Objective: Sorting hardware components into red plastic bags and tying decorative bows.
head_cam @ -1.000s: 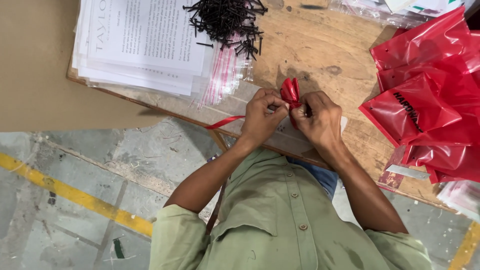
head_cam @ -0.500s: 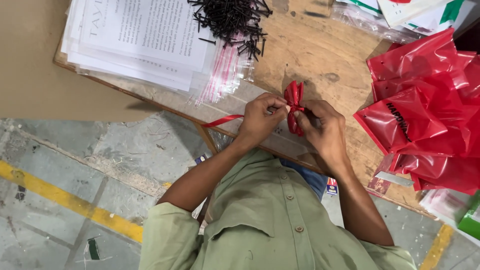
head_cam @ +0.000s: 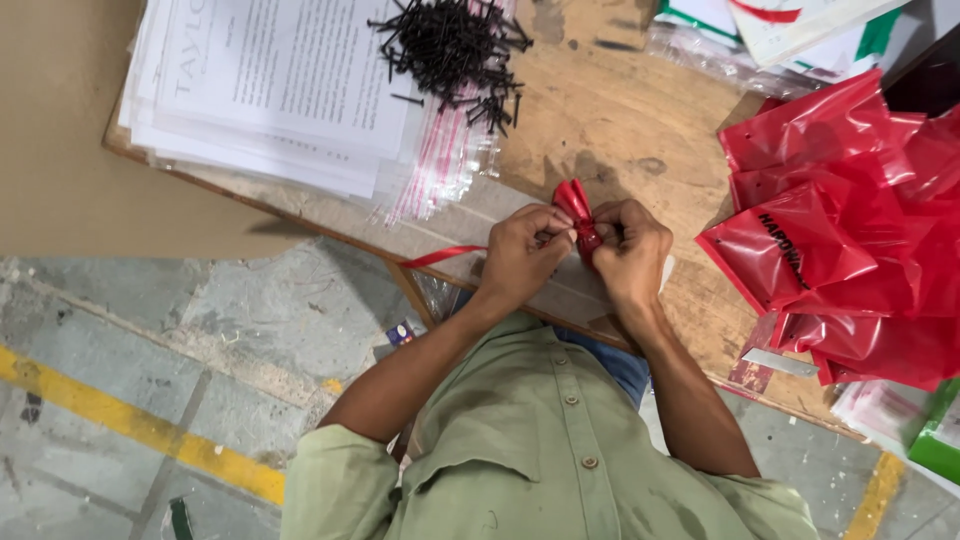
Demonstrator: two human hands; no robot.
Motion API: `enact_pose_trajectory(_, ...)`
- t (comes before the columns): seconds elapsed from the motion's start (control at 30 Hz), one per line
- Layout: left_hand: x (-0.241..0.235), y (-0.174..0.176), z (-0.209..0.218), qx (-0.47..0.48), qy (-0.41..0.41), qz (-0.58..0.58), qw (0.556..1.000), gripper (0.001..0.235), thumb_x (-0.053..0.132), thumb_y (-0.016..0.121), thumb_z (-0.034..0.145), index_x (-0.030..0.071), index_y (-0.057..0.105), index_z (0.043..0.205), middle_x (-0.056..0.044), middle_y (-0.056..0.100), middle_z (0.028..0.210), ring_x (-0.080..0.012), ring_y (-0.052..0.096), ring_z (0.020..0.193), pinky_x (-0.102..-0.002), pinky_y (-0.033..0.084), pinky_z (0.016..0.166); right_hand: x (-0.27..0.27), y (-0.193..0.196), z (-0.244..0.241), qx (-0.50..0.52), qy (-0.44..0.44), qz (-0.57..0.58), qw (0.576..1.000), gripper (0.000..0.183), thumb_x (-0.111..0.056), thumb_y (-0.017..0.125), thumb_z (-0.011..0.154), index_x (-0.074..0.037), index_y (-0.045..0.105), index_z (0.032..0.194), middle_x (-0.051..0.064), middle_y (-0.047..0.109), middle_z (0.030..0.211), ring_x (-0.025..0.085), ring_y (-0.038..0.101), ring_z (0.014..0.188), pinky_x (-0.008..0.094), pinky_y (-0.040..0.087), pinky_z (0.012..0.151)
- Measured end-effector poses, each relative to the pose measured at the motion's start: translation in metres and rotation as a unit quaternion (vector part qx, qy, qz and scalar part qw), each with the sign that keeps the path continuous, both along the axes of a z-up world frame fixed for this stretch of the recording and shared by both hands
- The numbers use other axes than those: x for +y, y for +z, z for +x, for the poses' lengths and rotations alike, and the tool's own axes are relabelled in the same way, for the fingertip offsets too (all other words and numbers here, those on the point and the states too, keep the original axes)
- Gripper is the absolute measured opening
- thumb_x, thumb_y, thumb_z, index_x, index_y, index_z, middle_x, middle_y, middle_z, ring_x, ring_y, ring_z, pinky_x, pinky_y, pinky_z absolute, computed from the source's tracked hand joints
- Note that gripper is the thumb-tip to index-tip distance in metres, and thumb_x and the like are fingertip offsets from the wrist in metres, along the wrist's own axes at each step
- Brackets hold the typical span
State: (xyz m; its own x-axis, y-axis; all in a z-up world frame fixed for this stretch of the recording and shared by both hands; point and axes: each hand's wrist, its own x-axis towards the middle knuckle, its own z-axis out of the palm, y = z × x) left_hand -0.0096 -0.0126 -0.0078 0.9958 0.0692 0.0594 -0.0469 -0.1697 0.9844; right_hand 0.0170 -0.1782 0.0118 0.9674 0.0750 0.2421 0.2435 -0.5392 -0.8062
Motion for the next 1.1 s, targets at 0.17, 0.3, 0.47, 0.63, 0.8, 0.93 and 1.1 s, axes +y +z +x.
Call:
enact_pose_trajectory(0.17,-0.001,-0.023,0.004,0.028,-0.036,-0.092,0.995,0.015,0.012,0.075,0.095,-0.001,0.074,0.100,-0.006,0.066,0.104,-0.0107,0.066,0.083,-0.025,0.055,0.070,-0.008,0.040,-0.003,0.114,0.011,0.008,0.993,0.015,0.002,0.070,0.093,0.001,0.069,0.107,0.016,0.074,0.095,0.029,0.074,0.085,0.038,0.056,0.079)
enact_pose_trajectory(0.3,-0.005,0.005,0.005,0.091,-0.066,-0.114,0.987,0.020,0.016,0.073,0.096,-0.003,0.073,0.100,-0.004,0.063,0.105,-0.0101,0.063,0.072,-0.024,0.052,0.062,-0.016,0.047,-0.006,-0.030,0.120,-0.072,0.990,0.060,-0.009,0.083,0.076,0.011,0.061,0.127,0.028,0.066,0.116,0.044,0.061,0.106,0.048,0.050,0.089)
enact_pose_trajectory(0.47,0.006,0.035,-0.011,-0.037,-0.049,0.084,0.995,0.016,0.015,0.073,0.096,0.002,0.076,0.104,-0.008,0.071,0.102,-0.0153,0.069,0.083,-0.027,0.055,0.070,-0.039,0.042,0.041,-0.125,0.050,-0.165,0.977,0.029,-0.005,0.070,0.096,0.003,0.068,0.124,0.023,0.067,0.117,0.043,0.059,0.107,0.052,0.050,0.092)
enact_pose_trajectory(0.63,0.041,0.069,-0.044,0.016,-0.057,0.133,0.989,0.016,0.016,0.073,0.095,0.003,0.074,0.105,-0.009,0.072,0.102,-0.0184,0.070,0.083,-0.029,0.056,0.071,-0.059,0.027,0.124,-0.184,0.049,-0.217,0.957,0.029,-0.009,0.071,0.099,0.001,0.068,0.125,0.019,0.068,0.121,0.039,0.057,0.114,0.052,0.044,0.099)
enact_pose_trajectory(0.8,0.057,0.070,-0.076,0.096,-0.063,0.176,0.978,0.022,0.017,0.074,0.093,0.004,0.074,0.110,-0.010,0.074,0.102,-0.0182,0.072,0.086,-0.029,0.057,0.074,-0.066,0.008,0.106,-0.232,-0.035,-0.315,0.920,0.046,-0.010,0.073,0.091,-0.003,0.068,0.137,0.017,0.064,0.133,0.038,0.050,0.128,0.061,0.031,0.108)
enact_pose_trajectory(0.93,0.051,0.063,-0.086,0.110,-0.073,0.206,0.970,0.033,0.018,0.075,0.092,0.001,0.071,0.119,-0.012,0.076,0.102,-0.0166,0.073,0.089,-0.029,0.056,0.070,-0.090,0.032,-0.016,-0.153,-0.050,-0.211,0.964,0.044,-0.007,0.073,0.093,-0.001,0.066,0.136,0.016,0.062,0.138,0.038,0.049,0.131,0.058,0.032,0.110)
enact_pose_trajectory(1.1,0.028,0.059,-0.086,0.081,-0.095,0.184,0.975,0.030,0.015,0.073,0.096,0.000,0.072,0.122,-0.011,0.079,0.098,-0.0138,0.073,0.085,-0.027,0.057,0.076,-0.157,0.010,-0.143,-0.065,-0.072,-0.168,0.981,0.032,-0.008,0.076,0.092,-0.006,0.072,0.123,0.011,0.069,0.130,0.032,0.061,0.124,0.043,0.047,0.108)
